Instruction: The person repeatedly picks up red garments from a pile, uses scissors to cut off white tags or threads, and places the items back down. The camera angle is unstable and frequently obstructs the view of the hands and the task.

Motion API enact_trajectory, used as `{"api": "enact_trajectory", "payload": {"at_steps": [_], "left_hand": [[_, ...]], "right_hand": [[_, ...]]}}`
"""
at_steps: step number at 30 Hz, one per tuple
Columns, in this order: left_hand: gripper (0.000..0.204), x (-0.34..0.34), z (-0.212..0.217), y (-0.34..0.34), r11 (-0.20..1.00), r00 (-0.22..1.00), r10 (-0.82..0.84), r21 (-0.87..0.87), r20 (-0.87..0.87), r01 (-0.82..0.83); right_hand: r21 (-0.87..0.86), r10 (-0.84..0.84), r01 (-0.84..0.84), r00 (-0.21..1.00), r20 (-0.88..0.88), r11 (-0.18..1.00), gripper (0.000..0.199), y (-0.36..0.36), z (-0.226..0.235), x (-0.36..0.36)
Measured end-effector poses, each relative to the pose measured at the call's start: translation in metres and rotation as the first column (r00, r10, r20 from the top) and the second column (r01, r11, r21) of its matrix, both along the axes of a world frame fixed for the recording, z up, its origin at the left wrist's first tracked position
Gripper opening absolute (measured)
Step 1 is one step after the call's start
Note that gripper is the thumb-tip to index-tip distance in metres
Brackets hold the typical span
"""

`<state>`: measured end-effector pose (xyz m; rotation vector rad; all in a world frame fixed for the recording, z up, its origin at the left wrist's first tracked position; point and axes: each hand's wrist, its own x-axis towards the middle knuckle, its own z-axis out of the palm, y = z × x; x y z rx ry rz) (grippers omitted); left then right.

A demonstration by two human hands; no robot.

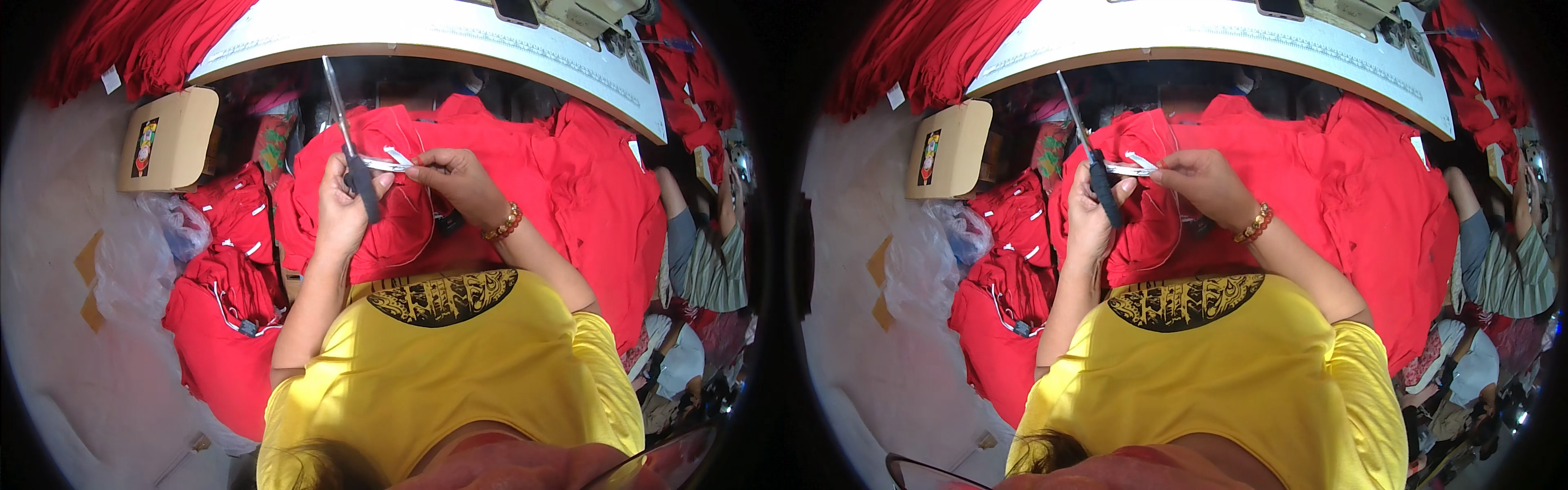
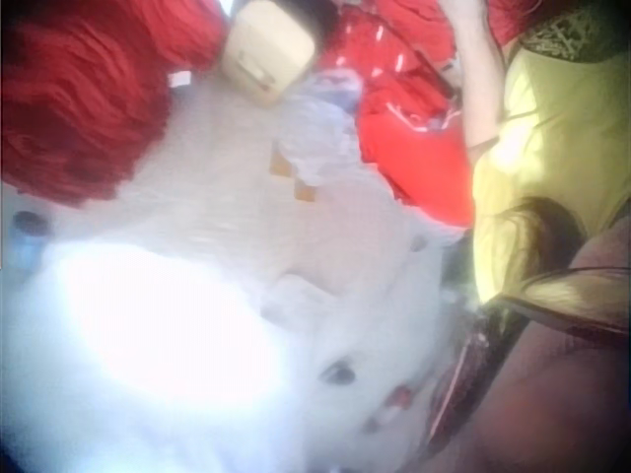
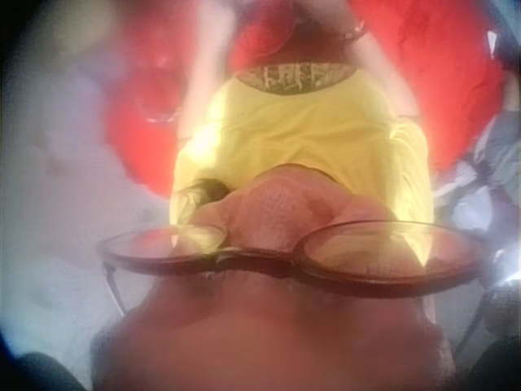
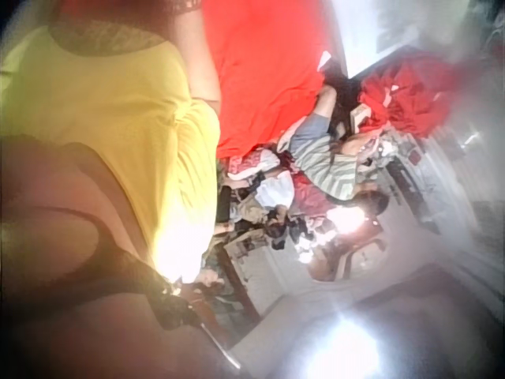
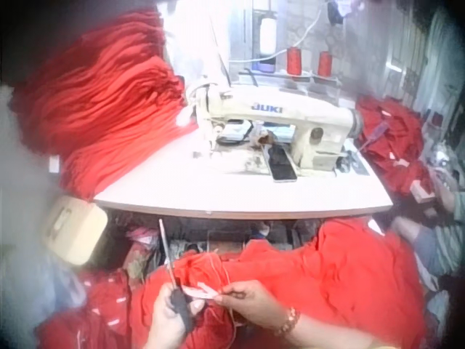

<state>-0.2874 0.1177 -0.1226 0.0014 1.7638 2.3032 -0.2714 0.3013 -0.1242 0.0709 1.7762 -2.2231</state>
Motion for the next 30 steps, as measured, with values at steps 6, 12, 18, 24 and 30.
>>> {"api": "enact_trajectory", "payload": {"at_steps": [6, 12, 18, 24, 30], "left_hand": [[0.023, -0.012, -0.003, 0.001, 0.994, 0.994, 0.000, -0.106, -0.112, -0.012], [0.024, -0.018, 0.006, 0.000, 0.999, 0.999, -0.006, -0.046, -0.041, 0.004], [0.025, -0.020, 0.006, 0.003, 1.000, 0.998, -0.012, -0.028, -0.061, 0.011], [0.026, -0.026, -0.003, 0.001, 0.998, 0.998, -0.029, -0.058, -0.050, 0.026], [0.030, -0.027, 0.008, 0.005, 0.998, 0.999, -0.030, 0.062, -0.024, 0.032]], "right_hand": [[0.069, 0.108, -0.099, 0.985, -0.132, 0.993, 0.012, 0.003, -0.003, -0.002], [0.195, 0.145, -0.082, 0.931, -0.335, 0.977, 0.009, 0.005, -0.012, -0.006], [0.189, 0.093, -0.072, 0.990, -0.105, 0.979, 0.012, 0.005, -0.007, -0.006], [0.128, 0.037, -0.023, 0.994, -0.102, 0.991, 0.011, 0.000, -0.010, -0.005], [-0.013, -0.029, 0.030, 0.999, 0.030, 0.999, 0.010, 0.003, -0.014, -0.004]]}}
